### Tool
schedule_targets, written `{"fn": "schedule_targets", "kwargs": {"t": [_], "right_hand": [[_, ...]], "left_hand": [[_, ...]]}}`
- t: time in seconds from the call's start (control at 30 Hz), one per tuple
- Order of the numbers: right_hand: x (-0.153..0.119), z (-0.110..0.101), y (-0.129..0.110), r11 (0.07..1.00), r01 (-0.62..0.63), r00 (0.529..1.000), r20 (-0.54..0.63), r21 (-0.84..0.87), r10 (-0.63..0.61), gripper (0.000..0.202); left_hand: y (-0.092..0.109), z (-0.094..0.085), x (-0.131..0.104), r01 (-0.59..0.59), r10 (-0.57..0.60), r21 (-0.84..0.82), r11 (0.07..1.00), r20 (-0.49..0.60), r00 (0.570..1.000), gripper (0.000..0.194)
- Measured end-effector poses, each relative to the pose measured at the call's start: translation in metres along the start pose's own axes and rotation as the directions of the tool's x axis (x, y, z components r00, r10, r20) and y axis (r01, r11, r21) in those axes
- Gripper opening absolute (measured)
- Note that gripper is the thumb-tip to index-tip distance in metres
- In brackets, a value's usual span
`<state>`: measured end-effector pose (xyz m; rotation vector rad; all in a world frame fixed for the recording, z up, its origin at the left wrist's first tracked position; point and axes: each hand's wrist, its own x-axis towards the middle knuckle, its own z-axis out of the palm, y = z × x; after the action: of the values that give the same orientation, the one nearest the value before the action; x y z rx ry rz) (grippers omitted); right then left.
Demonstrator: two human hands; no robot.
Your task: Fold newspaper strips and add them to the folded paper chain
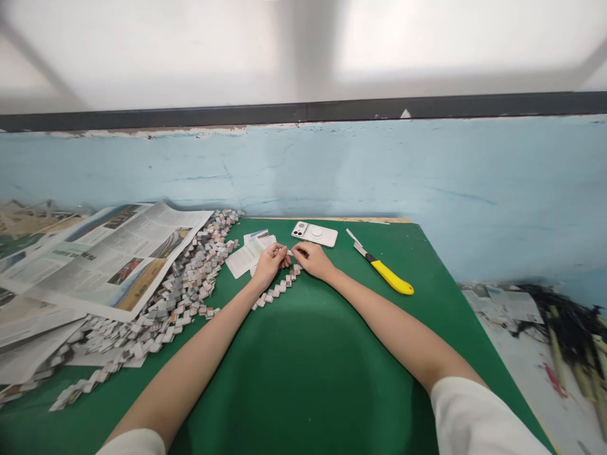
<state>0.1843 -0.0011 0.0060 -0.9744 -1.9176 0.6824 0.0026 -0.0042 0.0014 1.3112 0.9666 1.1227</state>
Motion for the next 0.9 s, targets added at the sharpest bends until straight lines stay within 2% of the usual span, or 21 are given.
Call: {"fn": "schedule_targets", "kwargs": {"t": [0.03,0.13,0.27,0.4,0.53,0.7,0.83,0.9], "right_hand": [[0.0008,0.0009,0.0013,1.0,-0.008,1.0,-0.022,0.024,0.009,0.028],[0.0023,0.0023,0.0058,0.997,-0.013,0.999,-0.038,0.077,0.016,0.034],[0.0024,0.0008,0.0085,0.998,0.034,0.999,-0.035,0.044,-0.032,0.027],[0.0028,0.0004,0.0065,0.999,0.0,0.998,-0.066,0.051,0.003,0.025],[0.0038,0.001,0.004,0.998,0.016,0.991,-0.133,0.057,-0.008,0.024],[0.0039,-0.0011,0.0035,0.997,0.069,0.96,-0.275,0.019,-0.062,0.02],[0.0019,-0.0018,0.0038,0.991,0.094,0.96,-0.271,0.092,-0.066,0.017],[0.001,-0.0015,0.0029,0.986,0.103,0.964,-0.259,0.129,-0.067,0.015]], "left_hand": [[-0.0001,0.0003,0.0,-0.001,0.001,0.004,1.0,0.001,1.0,0.044],[0.0004,0.001,-0.0004,0.006,-0.006,-0.003,1.0,0.012,1.0,0.044],[0.0026,0.0006,-0.0019,-0.001,0.002,-0.005,1.0,0.044,0.999,0.042],[0.0038,-0.0001,-0.0027,-0.001,0.001,0.008,1.0,0.063,0.998,0.043],[0.0031,0.0002,-0.0024,0.008,-0.007,-0.012,1.0,0.037,0.999,0.042],[-0.0005,-0.001,0.001,0.032,-0.035,-0.069,0.997,-0.037,0.999,0.045],[-0.0017,-0.0017,0.0033,0.053,-0.057,-0.076,0.996,-0.044,0.997,0.054],[-0.0009,-0.0014,0.003,0.056,-0.057,-0.055,0.997,-0.027,0.998,0.052]]}}
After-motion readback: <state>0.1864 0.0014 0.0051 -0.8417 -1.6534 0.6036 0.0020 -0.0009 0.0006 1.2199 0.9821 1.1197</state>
